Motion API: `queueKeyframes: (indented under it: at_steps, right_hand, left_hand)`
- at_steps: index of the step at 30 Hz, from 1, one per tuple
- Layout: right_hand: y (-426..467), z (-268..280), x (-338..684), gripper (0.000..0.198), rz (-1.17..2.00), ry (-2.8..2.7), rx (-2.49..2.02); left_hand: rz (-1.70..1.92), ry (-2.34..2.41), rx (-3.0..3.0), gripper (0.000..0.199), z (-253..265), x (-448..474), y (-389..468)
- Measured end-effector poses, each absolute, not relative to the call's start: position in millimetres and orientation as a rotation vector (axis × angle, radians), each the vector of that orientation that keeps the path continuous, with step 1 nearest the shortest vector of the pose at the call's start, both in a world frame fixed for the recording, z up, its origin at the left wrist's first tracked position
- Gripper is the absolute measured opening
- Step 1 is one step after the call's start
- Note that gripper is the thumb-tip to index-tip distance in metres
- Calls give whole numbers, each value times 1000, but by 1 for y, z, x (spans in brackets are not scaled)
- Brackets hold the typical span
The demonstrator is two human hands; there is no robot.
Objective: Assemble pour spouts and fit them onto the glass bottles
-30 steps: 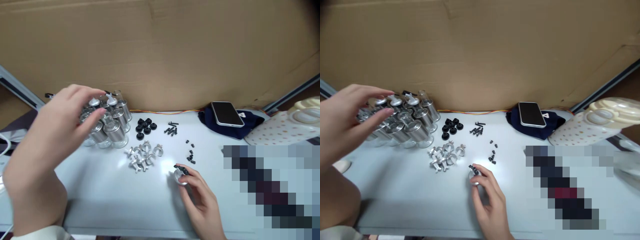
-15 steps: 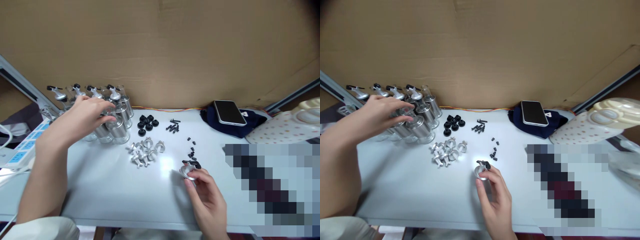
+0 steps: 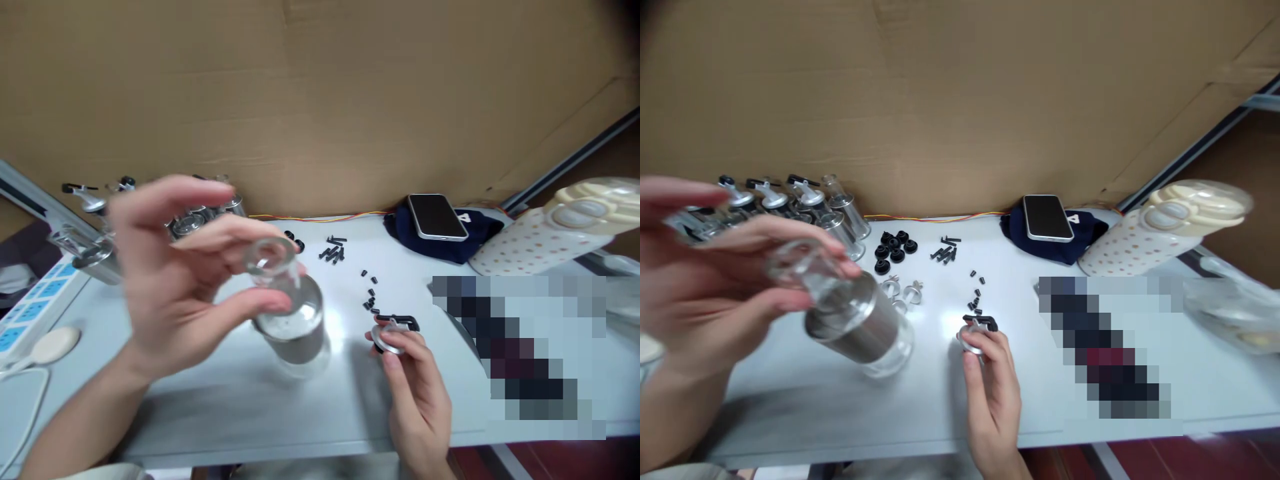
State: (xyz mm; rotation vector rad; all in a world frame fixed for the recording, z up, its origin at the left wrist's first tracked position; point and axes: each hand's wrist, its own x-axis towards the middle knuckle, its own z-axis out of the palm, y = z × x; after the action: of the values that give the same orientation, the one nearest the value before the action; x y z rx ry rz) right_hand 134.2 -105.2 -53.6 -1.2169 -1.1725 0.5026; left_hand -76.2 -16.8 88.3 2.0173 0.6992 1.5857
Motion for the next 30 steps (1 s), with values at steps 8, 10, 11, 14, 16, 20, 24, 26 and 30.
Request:
queueKeyframes:
  at_steps: [8,10,11,14,16,20,24,26,30]
  right_hand:
    - [-105,-55,135,17,517,-1129,-1196]
    - [-105,-53,134,16,521,-1100,-1189]
    - [-104,-53,133,15,522,-1090,-1185]
    - [-105,-53,133,16,487,-1130,-1183]
    - [-106,-54,135,18,428,-1195,-1207]
    - [-104,-49,140,24,406,-1236,-1236]
    - [-91,-23,153,42,488,-1318,-1060]
    - [-82,-6,160,55,465,-1444,-966]
    - [-66,24,165,76,372,-1726,-930]
  left_hand:
    - [1264,415,1956,53,43,-32,-17]
    - [1237,400,1969,56,35,-31,-15]
    - [1221,389,1982,58,32,-30,-14]
    - [1203,352,2014,59,27,-28,-11]
    - [1191,346,2010,59,25,-26,-9]
    - [1134,380,1970,56,22,-24,-10]
    - [1129,359,1941,56,19,-24,-12]
    - [1127,362,1945,57,17,-24,-12]
    - [1137,326,1991,64,13,-25,-11]
